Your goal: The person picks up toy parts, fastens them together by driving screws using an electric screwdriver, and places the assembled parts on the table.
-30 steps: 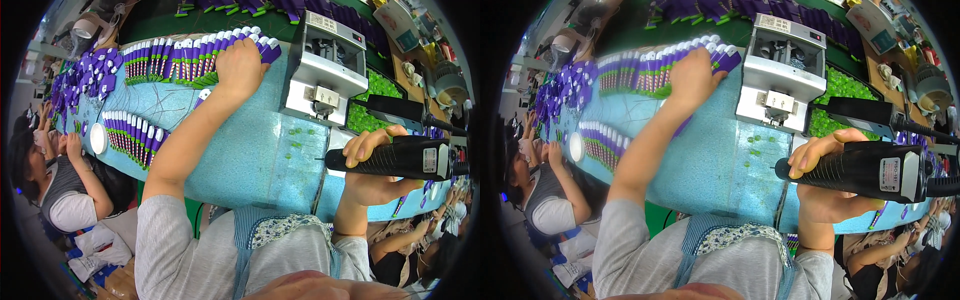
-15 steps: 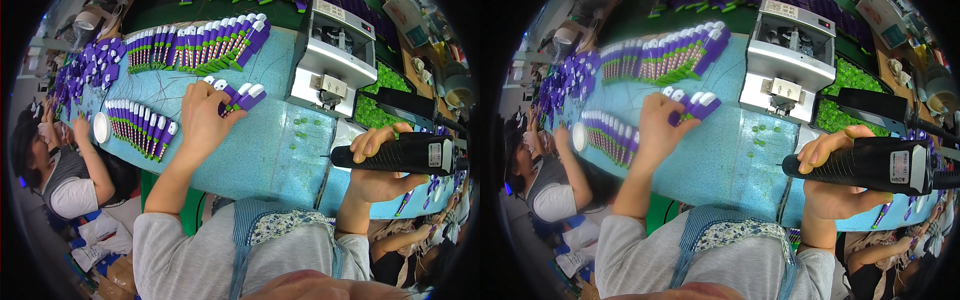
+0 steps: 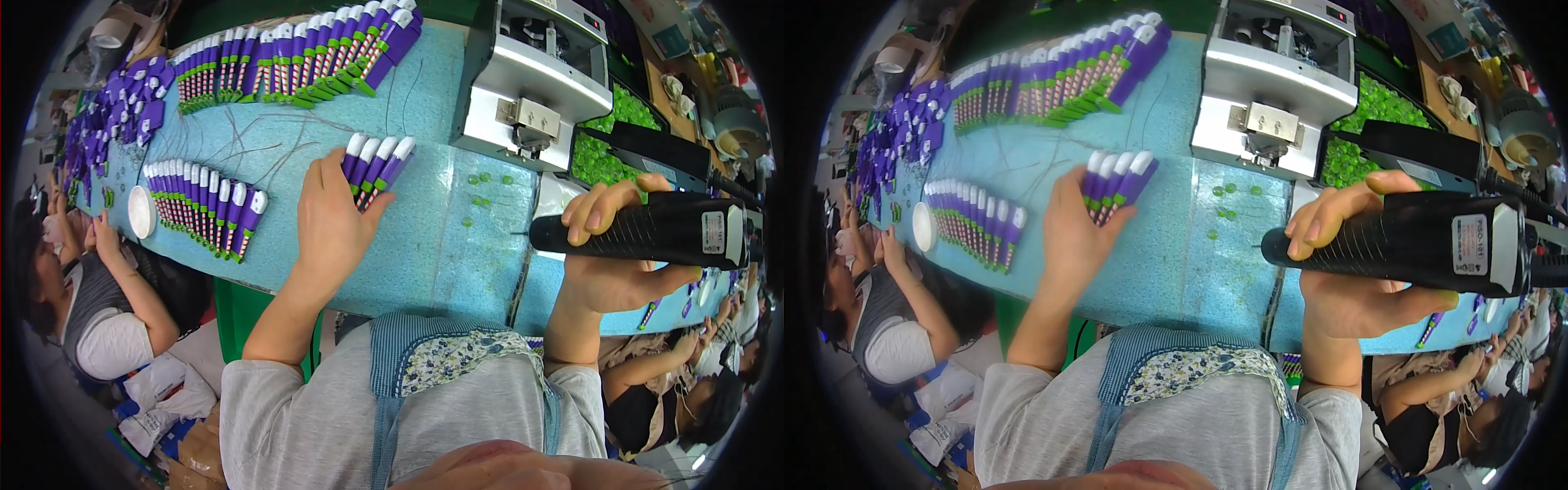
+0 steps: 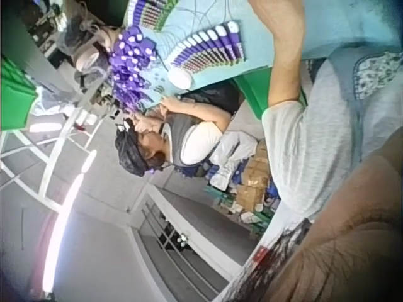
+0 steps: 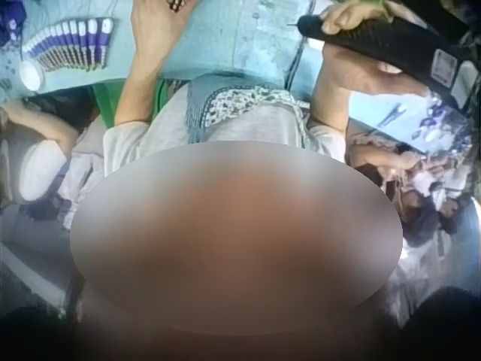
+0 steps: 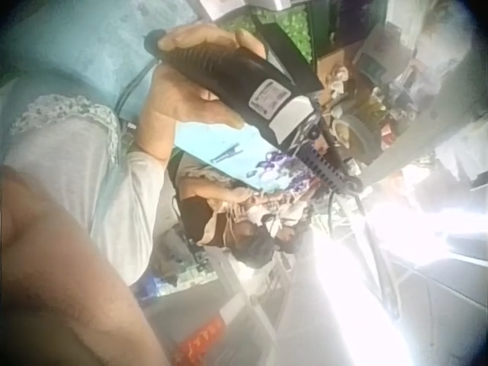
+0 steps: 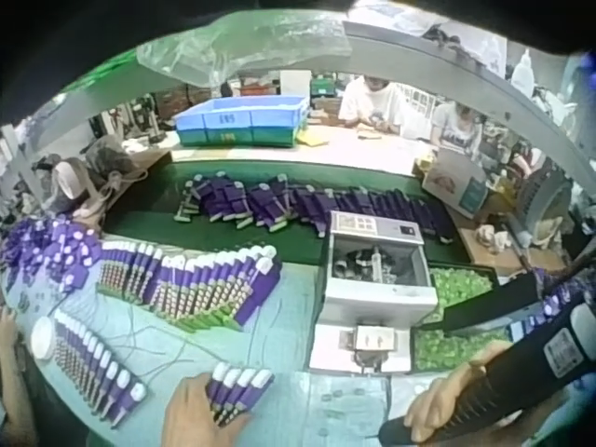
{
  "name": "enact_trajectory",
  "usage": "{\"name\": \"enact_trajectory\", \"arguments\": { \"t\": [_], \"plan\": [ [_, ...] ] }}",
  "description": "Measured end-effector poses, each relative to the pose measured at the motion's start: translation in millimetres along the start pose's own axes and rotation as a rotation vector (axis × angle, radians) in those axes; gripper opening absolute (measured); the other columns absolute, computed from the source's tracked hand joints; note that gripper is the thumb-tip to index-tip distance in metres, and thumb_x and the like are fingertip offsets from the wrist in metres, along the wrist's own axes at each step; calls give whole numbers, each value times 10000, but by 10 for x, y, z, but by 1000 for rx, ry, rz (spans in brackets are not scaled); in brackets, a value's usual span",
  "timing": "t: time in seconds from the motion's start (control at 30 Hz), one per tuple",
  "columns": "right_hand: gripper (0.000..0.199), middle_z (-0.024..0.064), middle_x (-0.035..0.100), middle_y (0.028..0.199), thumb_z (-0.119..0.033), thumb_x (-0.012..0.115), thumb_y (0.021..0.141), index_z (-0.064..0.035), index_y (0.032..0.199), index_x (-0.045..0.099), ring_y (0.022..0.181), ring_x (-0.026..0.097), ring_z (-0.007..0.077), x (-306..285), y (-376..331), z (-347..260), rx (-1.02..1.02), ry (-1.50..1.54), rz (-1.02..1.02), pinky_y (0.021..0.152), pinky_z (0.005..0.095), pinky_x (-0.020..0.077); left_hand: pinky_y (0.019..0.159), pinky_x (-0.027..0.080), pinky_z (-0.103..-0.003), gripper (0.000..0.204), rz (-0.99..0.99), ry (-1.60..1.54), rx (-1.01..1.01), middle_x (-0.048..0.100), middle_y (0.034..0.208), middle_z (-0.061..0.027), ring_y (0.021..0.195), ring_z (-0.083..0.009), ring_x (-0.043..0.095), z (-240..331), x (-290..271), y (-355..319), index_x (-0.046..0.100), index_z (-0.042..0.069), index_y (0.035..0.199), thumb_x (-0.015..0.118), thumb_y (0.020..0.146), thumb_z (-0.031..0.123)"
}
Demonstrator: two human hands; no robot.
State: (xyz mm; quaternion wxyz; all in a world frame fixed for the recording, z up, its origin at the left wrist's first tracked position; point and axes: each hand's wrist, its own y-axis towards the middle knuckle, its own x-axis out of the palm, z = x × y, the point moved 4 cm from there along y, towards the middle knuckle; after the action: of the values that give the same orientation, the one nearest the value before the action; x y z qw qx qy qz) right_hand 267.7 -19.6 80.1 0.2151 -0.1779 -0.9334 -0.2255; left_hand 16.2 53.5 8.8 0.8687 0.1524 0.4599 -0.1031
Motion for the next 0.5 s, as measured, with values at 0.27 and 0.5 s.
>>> {"name": "enact_trajectory", "arguments": {
  "t": [0.27,0.5],
  "plan": [
    [1050,141,538,716,-885,281,733,29,1238,399,556,516,196,76,173,55,-12,39,-94,528,328,453,709,517,-435,608,38,-131,-42,504,1106,-205,890,-397,589,52,-33,-51,487,-5,1139,821,669,187],
    [994,120,538,719,-856,290,761,3,1244,417,534,511,186,55,153,92,4,-22,-119,524,313,442,653,518,-420,642,-96,62,23,550,1051,-177,792,-382,618,99,-3,3,490,16,1195,819,674,196]
  ]
}}
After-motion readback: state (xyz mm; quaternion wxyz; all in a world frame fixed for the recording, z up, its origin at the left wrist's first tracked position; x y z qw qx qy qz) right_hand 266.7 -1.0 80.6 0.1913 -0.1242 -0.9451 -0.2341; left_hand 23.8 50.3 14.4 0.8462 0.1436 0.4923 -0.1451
